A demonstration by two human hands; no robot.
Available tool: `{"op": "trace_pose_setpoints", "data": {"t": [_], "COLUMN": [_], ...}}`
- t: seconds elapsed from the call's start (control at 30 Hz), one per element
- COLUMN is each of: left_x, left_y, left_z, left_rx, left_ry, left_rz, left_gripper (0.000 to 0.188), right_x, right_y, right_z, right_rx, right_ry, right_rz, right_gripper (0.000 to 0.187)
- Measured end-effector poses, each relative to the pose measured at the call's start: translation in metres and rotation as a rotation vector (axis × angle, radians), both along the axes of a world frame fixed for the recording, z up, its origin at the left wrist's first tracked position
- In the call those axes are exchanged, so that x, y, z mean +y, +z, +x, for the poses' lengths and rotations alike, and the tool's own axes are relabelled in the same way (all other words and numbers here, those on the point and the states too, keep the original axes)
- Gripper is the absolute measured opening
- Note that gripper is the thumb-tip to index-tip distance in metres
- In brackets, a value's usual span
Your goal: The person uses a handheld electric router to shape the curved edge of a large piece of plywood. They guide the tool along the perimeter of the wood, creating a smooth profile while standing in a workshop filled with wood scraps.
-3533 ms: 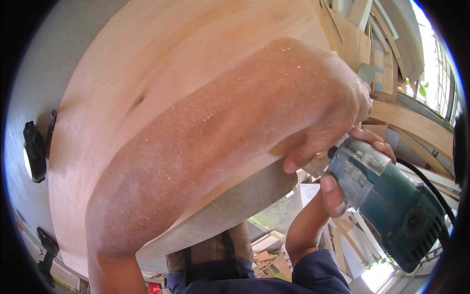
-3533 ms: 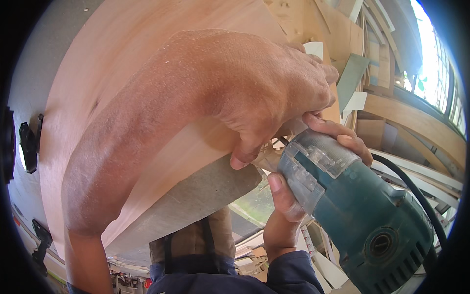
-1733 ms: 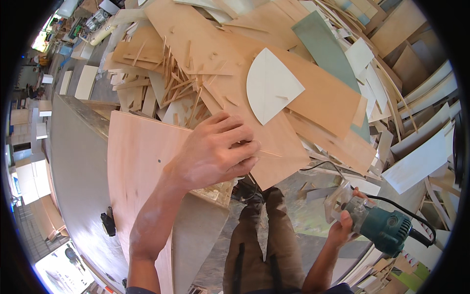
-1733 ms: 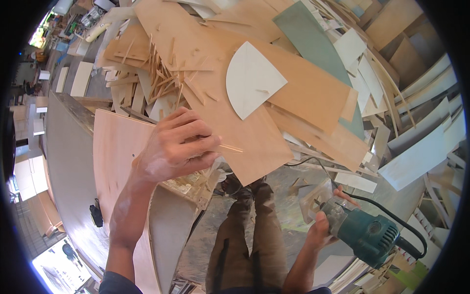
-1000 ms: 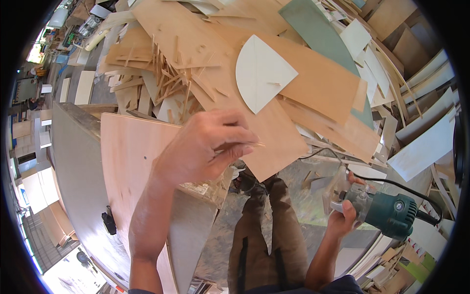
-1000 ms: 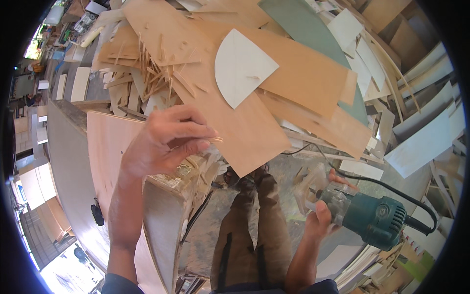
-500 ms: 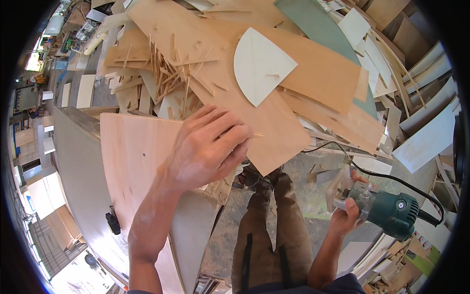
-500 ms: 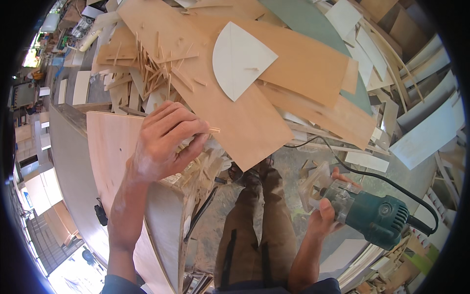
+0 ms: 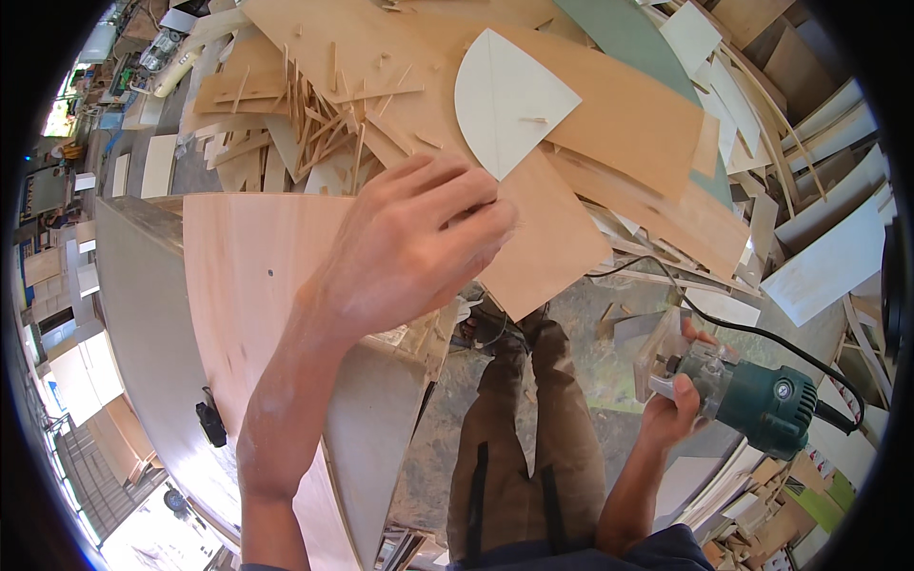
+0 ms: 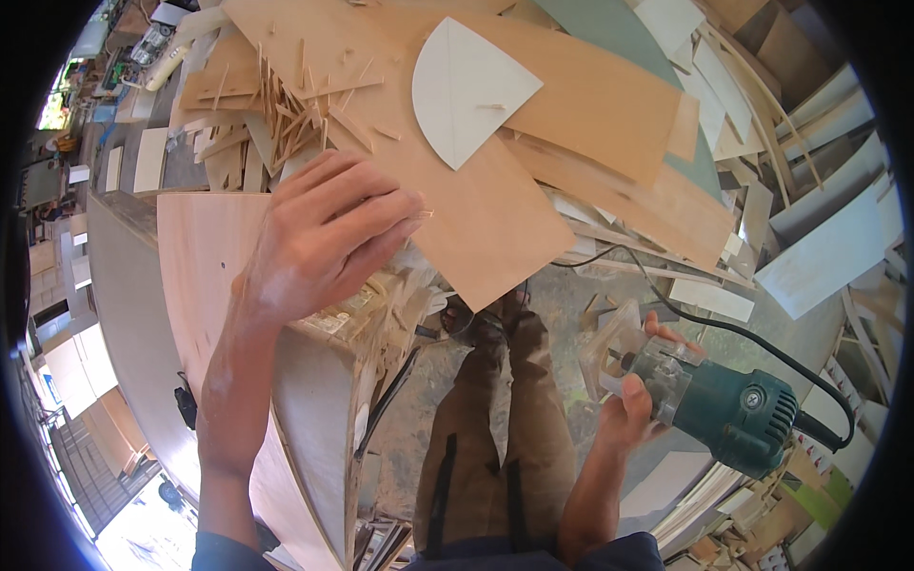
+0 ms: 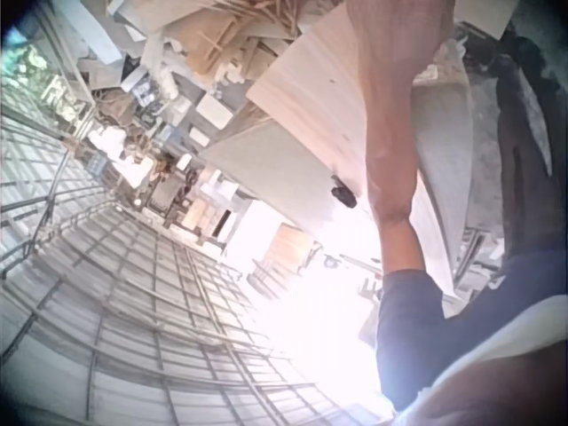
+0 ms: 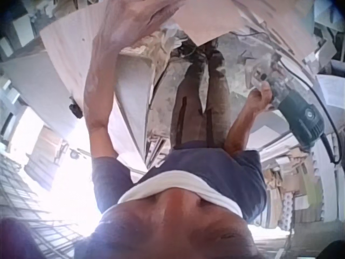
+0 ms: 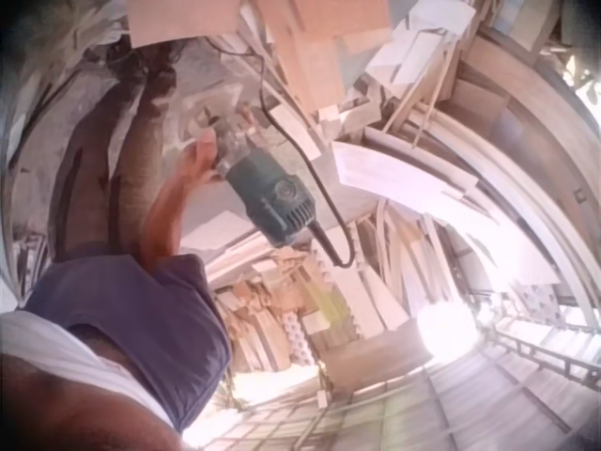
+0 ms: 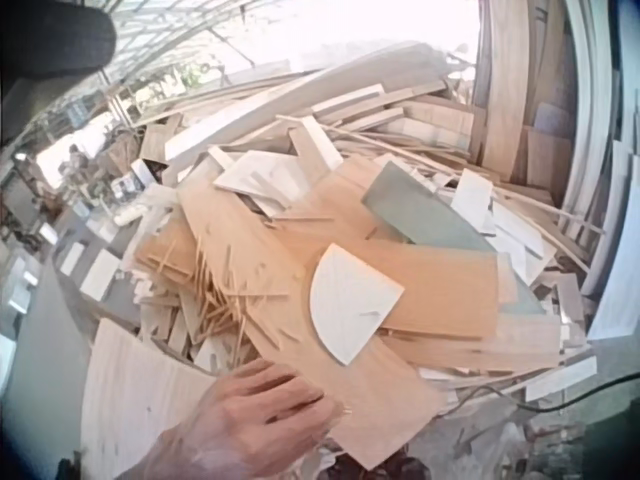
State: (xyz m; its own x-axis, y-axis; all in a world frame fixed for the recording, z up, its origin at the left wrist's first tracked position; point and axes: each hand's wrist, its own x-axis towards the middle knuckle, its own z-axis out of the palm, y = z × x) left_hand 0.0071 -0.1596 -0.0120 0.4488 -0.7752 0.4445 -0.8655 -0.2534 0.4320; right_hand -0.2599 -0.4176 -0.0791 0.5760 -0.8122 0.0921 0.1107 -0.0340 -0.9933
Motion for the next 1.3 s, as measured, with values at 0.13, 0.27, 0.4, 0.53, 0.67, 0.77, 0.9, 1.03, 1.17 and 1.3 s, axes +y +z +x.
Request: {"op": "trace_pose_setpoints", "data": {"t": [0.13,0.27,0.4,0.53,0.67,0.77,0.9,1.03,1.17,1.3], "left_x": [0.001,-0.001,-0.003,-0.004,-0.001,0.000,0.002,0.005,0.016,0.021], "left_y": [0.000,0.000,-0.004,-0.005,-0.005,-0.003,-0.003,-0.009,-0.010,-0.012], "left_z": [-0.002,-0.007,-0.008,-0.007,-0.004,-0.003,-0.002,-0.001,0.004,0.003], "left_rx": [0.058,-0.039,-0.166,-0.138,-0.045,0.052,0.102,0.213,0.311,0.346], "left_ry": [0.019,0.065,0.069,0.078,0.070,0.075,0.080,0.082,0.047,0.002], "left_rz": [0.006,0.057,0.029,-0.044,-0.048,-0.048,-0.075,-0.110,-0.135,-0.163], "left_gripper": [0.021,0.021,0.021,0.021,0.019,0.018,0.018,0.020,0.029,0.056], "right_x": [0.006,0.010,0.008,0.018,0.030,0.024,0.026,0.032,0.017,-0.013], "right_y": [0.002,0.010,0.014,0.021,0.028,0.028,0.037,0.053,0.067,0.087], "right_z": [0.002,0.014,0.031,0.046,0.060,0.065,0.081,0.095,0.107,0.126], "right_rx": [-0.015,-0.054,-0.129,-0.161,-0.174,-0.201,-0.247,-0.210,-0.160,-0.045], "right_ry": [0.007,0.027,0.090,0.066,0.024,0.103,0.217,0.339,0.565,0.873], "right_rz": [-0.016,-0.094,-0.177,-0.196,-0.218,-0.322,-0.395,-0.458,-0.513,-0.718], "right_gripper": [0.080,0.080,0.078,0.082,0.087,0.088,0.085,0.083,0.096,0.104]}}
